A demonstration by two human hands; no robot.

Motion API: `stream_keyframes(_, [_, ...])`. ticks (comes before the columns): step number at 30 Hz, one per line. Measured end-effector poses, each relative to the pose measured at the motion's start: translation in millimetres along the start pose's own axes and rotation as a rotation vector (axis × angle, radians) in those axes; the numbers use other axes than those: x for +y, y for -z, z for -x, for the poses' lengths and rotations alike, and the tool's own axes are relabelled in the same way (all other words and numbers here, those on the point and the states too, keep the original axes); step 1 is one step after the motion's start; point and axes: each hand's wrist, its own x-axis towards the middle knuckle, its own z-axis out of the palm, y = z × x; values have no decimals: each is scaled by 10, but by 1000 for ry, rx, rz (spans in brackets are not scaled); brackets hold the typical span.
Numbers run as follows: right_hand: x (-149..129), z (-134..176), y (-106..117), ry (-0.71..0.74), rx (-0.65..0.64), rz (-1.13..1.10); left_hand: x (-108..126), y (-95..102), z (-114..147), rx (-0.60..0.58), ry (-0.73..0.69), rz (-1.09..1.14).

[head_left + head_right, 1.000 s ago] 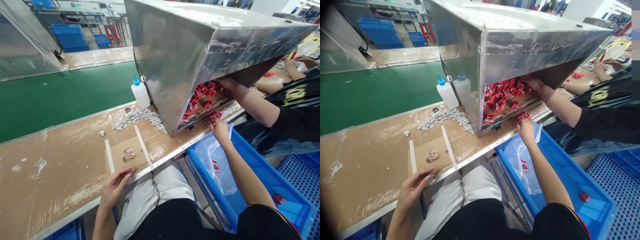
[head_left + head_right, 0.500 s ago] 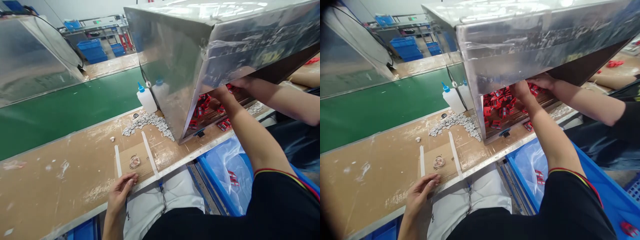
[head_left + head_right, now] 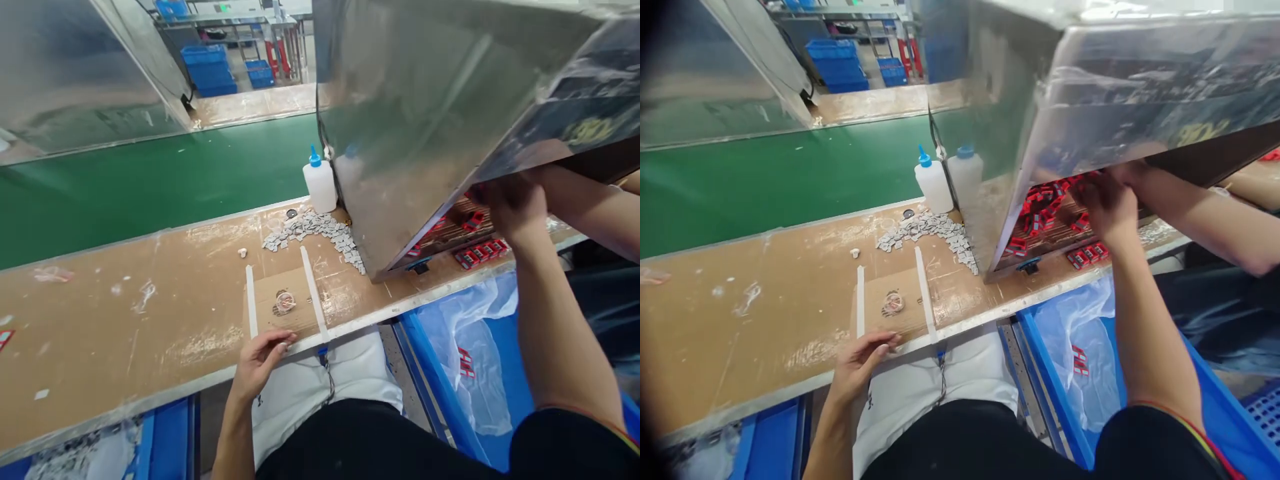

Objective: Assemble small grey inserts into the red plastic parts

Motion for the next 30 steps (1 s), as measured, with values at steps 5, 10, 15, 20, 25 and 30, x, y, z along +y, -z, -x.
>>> stream_keyframes(5, [-240, 1337, -780, -207, -212, -185, 191, -370, 25, -327, -302, -25])
stream_keyframes(10, [-596, 1941, -1834, -433, -595, -686, 184, -557, -45, -369, -516, -103])
stream_keyframes(15, [-787, 1903, -2312, -590, -639, -871, 49, -254, -1, -228, -507, -130])
stream_keyframes(20, [-682, 1646, -2566, -369, -520, -651, -181, -45, 66, 54, -222, 45])
stream_keyframes(25, [-626, 1321, -2832, -84, -416, -476, -290, -29, 20, 96, -4, 321])
stream_keyframes(30, [-714, 1202, -2932, 122, -326, -286, -223, 17, -62, 17, 62, 331])
